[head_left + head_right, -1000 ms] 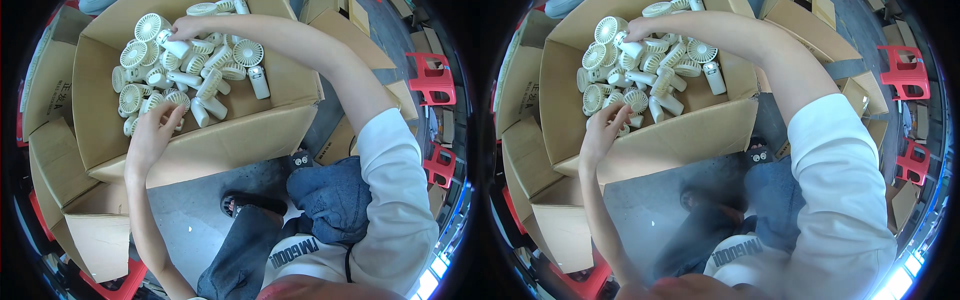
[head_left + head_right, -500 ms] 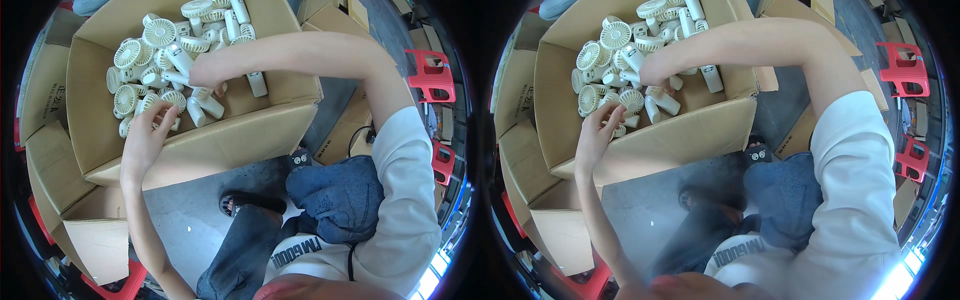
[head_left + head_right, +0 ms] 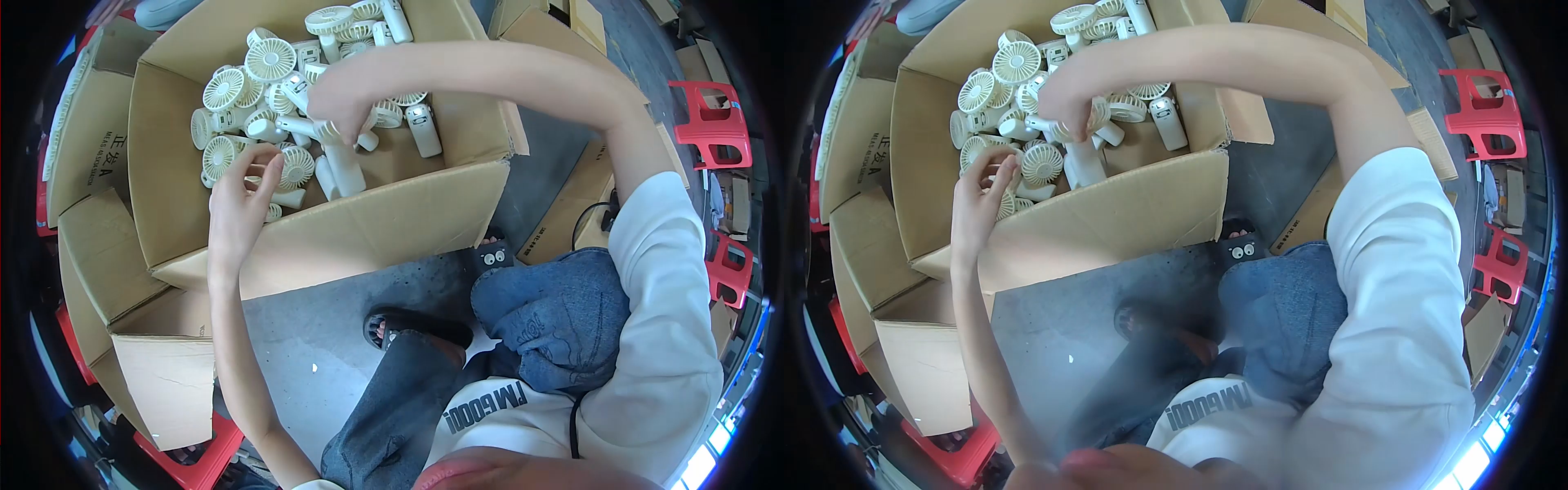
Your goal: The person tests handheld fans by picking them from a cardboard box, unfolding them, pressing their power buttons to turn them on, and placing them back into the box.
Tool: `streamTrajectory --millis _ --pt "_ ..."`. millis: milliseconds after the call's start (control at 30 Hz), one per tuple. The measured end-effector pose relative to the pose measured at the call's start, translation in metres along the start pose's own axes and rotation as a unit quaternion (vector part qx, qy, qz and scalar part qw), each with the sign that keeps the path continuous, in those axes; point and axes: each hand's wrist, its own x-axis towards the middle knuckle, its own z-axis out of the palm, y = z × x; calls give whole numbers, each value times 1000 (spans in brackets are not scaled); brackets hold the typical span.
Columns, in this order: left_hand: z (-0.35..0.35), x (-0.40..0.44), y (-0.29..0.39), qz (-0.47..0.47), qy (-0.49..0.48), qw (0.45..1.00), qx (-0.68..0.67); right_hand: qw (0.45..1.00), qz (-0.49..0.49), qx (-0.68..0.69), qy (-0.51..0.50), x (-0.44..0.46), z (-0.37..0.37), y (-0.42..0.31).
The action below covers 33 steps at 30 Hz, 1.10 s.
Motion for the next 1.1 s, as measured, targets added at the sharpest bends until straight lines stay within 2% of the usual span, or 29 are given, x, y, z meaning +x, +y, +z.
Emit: streamTrajectory --millis 33,67,200,300,333,433,467,567,600,700,733,767,800,833,867,967,1100 --pt "-1 0 1 -4 24 1000 -3 998 11 54 26 -5 -5 7" --pt "0 0 -1 -3 26 1000 -1 998 10 53 27 -9 -10 13" --pt "6 1 -7 58 79 995 -2 991 40 125 28 -31 -40 21" --pt "11 -5 11 159 165 956 181 954 20 297 24 -45 -59 20" --pt "8 -7 17 160 165 956 183 935 13 354 23 -50 -64 19" --pt "-2 -16 34 210 241 875 364 854 -11 520 17 -64 -72 15" --pt "-4 -17 34 209 240 874 366 820 -20 571 14 -66 -74 13" --pt "-16 -20 27 290 217 846 392 705 -46 708 1 -69 -79 9" --pt "-18 -20 21 288 219 845 393 706 -49 707 0 -61 -78 12" --pt "-16 -19 -3 317 168 919 163 676 -94 731 -2 -23 -65 28" --pt "-15 -21 -5 318 168 918 164 676 -95 731 -1 -22 -59 26" --pt "-14 -25 -7 289 129 948 -20 692 -97 711 70 -29 -56 11" --pt "-13 -29 -7 248 86 943 -204 706 -99 687 140 -35 -52 -4" --pt "-12 -31 -7 199 39 903 -380 715 -100 659 210 -38 -51 -14" --pt "-10 -33 -4 199 38 903 -379 715 -101 659 211 -37 -49 -19" --pt "4 -38 10 223 55 923 -309 642 -201 720 170 -33 -47 -30" --pt "9 -37 17 221 33 907 -357 637 -234 705 205 -34 -47 -36"
